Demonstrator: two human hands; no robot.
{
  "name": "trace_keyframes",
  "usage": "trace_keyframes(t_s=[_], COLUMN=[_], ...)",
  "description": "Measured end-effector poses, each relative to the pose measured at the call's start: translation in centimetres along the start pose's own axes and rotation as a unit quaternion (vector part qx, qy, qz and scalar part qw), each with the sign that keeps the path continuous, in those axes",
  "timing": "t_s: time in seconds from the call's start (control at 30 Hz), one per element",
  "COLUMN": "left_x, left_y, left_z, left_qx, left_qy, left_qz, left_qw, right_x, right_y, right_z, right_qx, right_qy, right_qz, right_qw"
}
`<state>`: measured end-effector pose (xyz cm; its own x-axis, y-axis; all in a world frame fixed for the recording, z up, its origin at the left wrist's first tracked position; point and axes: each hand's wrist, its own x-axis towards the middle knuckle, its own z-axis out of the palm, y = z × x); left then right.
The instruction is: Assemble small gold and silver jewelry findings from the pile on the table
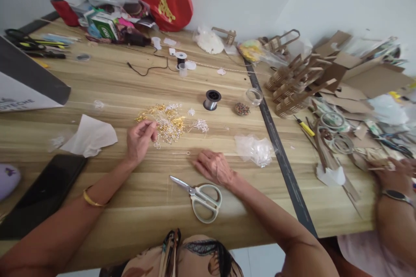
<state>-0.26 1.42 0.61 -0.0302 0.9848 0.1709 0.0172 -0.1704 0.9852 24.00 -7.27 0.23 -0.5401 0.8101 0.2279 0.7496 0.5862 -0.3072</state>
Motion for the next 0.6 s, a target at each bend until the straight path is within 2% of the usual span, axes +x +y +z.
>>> trace_keyframes(t_s=[0.07, 0.13, 0.23, 0.3, 0.47, 0.6], left_x=[-0.5, -1.0, -1.6, -1.8, -2.4, -2.6], left_y=[0.0, 0.0, 0.0, 0.0, -0.1, -0.7], left_z=[0.2, 0.5, 0.8, 1.1, 1.5, 1.5], left_qx=[0.025, 0.065, 0.145, 0.19, 0.256, 0.278], left_qy=[-0.026, -0.092, -0.215, -0.27, -0.34, -0.351], left_qz=[0.005, 0.015, 0.053, 0.08, 0.123, 0.181], left_qw=[0.999, 0.994, 0.964, 0.941, 0.896, 0.875], right_x=[-0.6, -1.0, -1.3, -1.3, -1.4, -1.4], right_y=[0.2, 0.3, 0.2, -0.1, -0.3, -0.2], right_z=[0.2, 0.3, 0.2, 0.0, 0.0, 0.3], right_qx=[-0.005, -0.005, -0.003, -0.004, -0.01, -0.009], right_qy=[-0.004, -0.007, -0.011, -0.015, -0.018, -0.018], right_qz=[0.021, 0.032, 0.039, 0.046, 0.06, 0.073], right_qw=[1.0, 0.999, 0.999, 0.999, 0.998, 0.997])
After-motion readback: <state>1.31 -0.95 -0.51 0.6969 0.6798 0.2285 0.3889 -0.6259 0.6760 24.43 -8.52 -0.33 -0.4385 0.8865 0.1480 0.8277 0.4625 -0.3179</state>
